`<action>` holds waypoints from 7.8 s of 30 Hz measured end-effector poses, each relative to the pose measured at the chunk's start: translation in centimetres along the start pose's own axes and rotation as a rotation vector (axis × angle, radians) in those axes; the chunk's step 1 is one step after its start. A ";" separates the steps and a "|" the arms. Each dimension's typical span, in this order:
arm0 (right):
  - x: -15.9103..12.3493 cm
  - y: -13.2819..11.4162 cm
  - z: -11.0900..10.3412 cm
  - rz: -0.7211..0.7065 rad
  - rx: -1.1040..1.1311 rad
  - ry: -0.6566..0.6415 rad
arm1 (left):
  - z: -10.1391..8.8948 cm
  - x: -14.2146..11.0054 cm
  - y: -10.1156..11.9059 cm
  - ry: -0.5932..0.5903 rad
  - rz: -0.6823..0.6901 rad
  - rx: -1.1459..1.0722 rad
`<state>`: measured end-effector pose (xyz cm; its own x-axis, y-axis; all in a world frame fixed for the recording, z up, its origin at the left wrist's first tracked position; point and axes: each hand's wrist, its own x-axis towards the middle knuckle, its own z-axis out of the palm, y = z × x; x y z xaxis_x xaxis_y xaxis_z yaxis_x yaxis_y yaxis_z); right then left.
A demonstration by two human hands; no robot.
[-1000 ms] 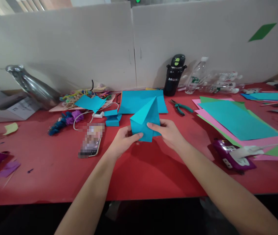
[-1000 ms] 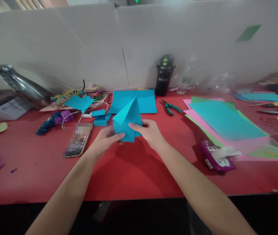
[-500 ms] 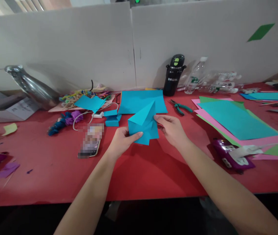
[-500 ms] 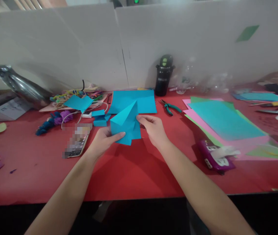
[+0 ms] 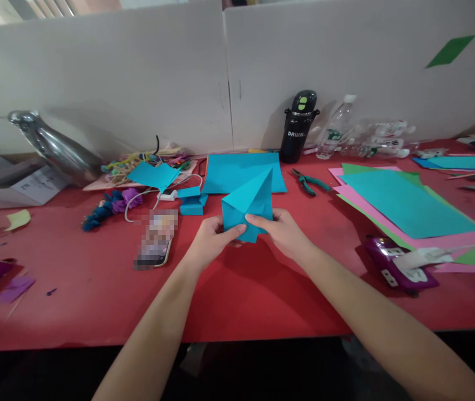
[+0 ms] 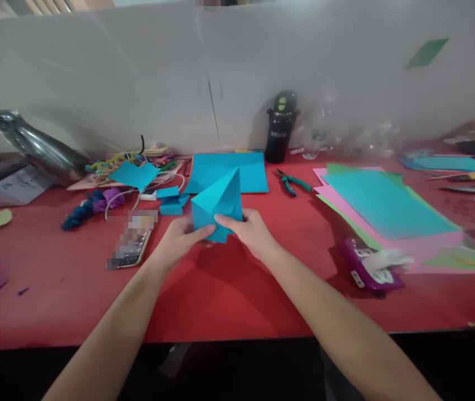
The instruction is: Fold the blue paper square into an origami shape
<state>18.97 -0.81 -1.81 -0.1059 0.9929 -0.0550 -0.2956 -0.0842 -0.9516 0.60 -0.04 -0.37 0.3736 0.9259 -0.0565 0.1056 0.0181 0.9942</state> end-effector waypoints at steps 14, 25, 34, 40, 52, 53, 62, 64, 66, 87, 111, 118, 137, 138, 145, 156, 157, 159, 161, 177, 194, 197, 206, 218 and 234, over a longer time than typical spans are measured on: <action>0.9 -0.4 -1.4 -0.079 0.043 0.021 | -0.1 0.0 0.2 0.009 -0.012 0.046; 0.5 -0.5 -0.7 0.001 -0.035 0.015 | 0.5 -0.1 0.5 0.042 -0.005 0.010; 0.8 -0.6 -1.3 -0.036 0.052 0.000 | 0.2 0.0 0.1 0.029 0.029 0.052; 1.2 -1.2 -1.6 -0.052 0.069 0.105 | 0.3 -0.1 0.3 0.023 0.019 0.047; 0.9 -1.6 -1.7 -0.006 0.047 -0.089 | 0.2 0.0 -0.1 0.040 0.045 0.047; 0.7 -1.4 -1.4 0.004 0.034 -0.102 | 0.3 0.0 0.0 0.038 0.045 0.048; 1.1 -0.4 -1.7 -0.053 0.003 0.037 | 0.3 -0.1 0.4 0.072 -0.020 -0.031; 1.1 -0.7 -1.8 -0.079 0.010 0.048 | 0.2 -0.1 0.3 0.095 -0.018 -0.032; 1.2 -0.9 -1.9 -0.100 0.021 0.046 | 0.1 -0.1 0.3 0.120 0.009 0.001; 1.8 -2.3 -5.1 -0.399 -0.242 -0.198 | -1.5 0.0 0.5 0.250 0.344 -0.104; 0.1 -2.1 -1.4 0.033 -0.252 -0.022 | 0.4 0.2 -0.3 0.267 0.189 -0.026; 0.2 -2.2 -1.2 -0.023 -0.357 0.023 | 0.4 0.1 -0.5 0.216 0.176 0.027; 0.9 -2.7 -3.4 -0.082 -0.388 -0.063 | -1.0 0.2 0.3 0.374 0.146 -0.059; 0.8 -2.7 -3.4 -0.087 -0.377 -0.082 | -1.0 0.2 0.3 0.376 0.146 -0.053; 0.6 -3.1 -3.3 -0.077 -0.338 -0.156 | -0.8 0.2 0.3 0.369 0.147 -0.072; 0.4 -2.5 -2.3 0.012 -0.226 -0.163 | -0.5 0.2 0.0 0.237 0.134 -0.053; 0.4 -2.5 -2.4 0.007 -0.233 -0.161 | -0.6 0.1 0.1 0.241 0.124 -0.070; 0.4 -2.6 -2.7 0.000 -0.245 -0.155 | -0.8 0.1 0.2 0.264 0.111 -0.097; 0.4 -2.7 -2.9 -0.004 -0.252 -0.156 | -1.0 0.2 0.3 0.285 0.121 -0.098; 0.1 -3.2 -2.5 -0.040 -0.405 -0.138 | -0.3 0.0 -0.1 0.189 0.199 0.063; -0.1 -3.7 -1.8 -0.026 -0.375 -0.152 | -0.3 0.1 -0.2 0.290 0.214 0.119; 0.1 -3.6 -2.2 0.005 -0.309 -0.136 | -0.7 0.1 0.0 0.318 0.216 0.124; 1.0 -3.0 -4.1 -0.039 -0.344 -0.084 | -1.6 0.2 0.2 0.386 0.206 0.113; 0.7 -3.9 -4.4 -0.088 -0.367 -0.127 | -2.5 0.4 -0.1 0.439 0.243 0.042; 0.3 -3.4 -3.1 -0.030 -0.357 -0.194 | -0.6 0.2 0.0 0.271 0.215 0.076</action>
<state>22.90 0.08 0.50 -0.2893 0.9573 0.0002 0.0434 0.0133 -0.9990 0.08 0.37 -0.35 0.1377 0.9720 0.1902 0.1233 -0.2074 0.9705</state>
